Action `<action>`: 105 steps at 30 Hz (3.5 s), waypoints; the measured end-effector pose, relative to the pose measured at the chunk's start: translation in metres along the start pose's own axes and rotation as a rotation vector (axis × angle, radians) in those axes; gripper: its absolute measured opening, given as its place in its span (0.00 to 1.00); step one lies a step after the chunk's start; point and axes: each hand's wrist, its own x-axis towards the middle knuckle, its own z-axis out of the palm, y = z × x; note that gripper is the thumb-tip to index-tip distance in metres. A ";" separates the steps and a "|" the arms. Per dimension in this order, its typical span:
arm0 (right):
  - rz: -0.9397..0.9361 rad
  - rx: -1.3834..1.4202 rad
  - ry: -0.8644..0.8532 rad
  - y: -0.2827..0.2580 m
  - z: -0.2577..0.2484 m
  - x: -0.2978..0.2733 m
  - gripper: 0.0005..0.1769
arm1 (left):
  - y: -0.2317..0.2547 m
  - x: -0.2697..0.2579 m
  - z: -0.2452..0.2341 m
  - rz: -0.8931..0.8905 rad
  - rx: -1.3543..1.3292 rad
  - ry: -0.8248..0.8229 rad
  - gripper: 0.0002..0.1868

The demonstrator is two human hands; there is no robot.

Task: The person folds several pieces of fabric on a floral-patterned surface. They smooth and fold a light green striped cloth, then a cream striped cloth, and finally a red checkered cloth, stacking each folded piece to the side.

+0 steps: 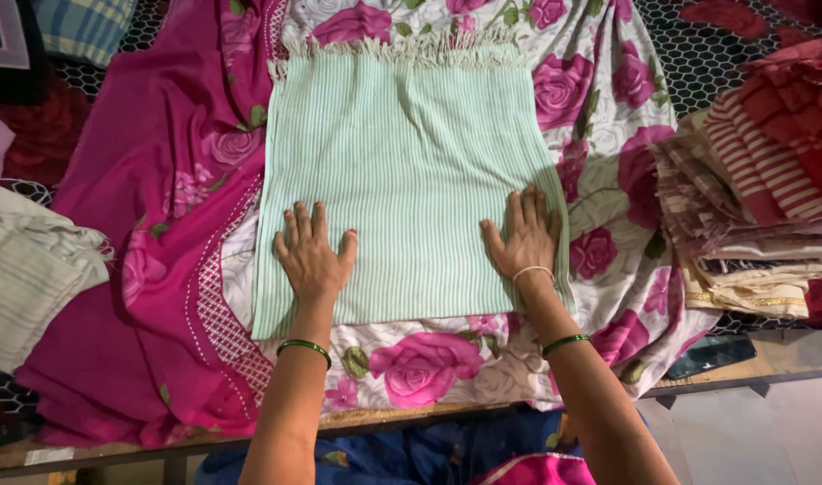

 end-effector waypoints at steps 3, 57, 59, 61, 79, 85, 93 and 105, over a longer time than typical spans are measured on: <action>-0.003 0.000 0.011 0.000 0.000 0.000 0.49 | 0.000 0.000 0.000 0.010 -0.004 0.018 0.42; 0.245 -0.078 -0.281 -0.057 0.000 0.129 0.57 | 0.005 0.009 -0.016 0.045 0.058 0.097 0.40; 0.275 -0.086 -0.275 -0.061 0.005 0.147 0.56 | 0.005 0.011 -0.016 0.054 0.047 0.074 0.40; 0.297 -0.083 -0.248 -0.063 0.012 0.167 0.55 | 0.004 0.013 -0.015 0.051 0.035 0.060 0.39; -0.774 0.078 -0.349 -0.268 0.115 0.190 0.41 | 0.006 0.020 -0.007 0.045 -0.004 0.055 0.39; -0.612 -0.024 0.113 -0.113 0.098 0.280 0.40 | 0.005 0.022 -0.006 0.050 0.008 0.054 0.40; 0.113 0.074 0.143 0.062 0.074 0.332 0.34 | 0.002 0.024 0.000 0.070 0.003 0.028 0.40; -0.248 0.195 0.344 0.027 0.077 0.372 0.22 | 0.005 0.026 -0.001 0.070 -0.019 0.051 0.40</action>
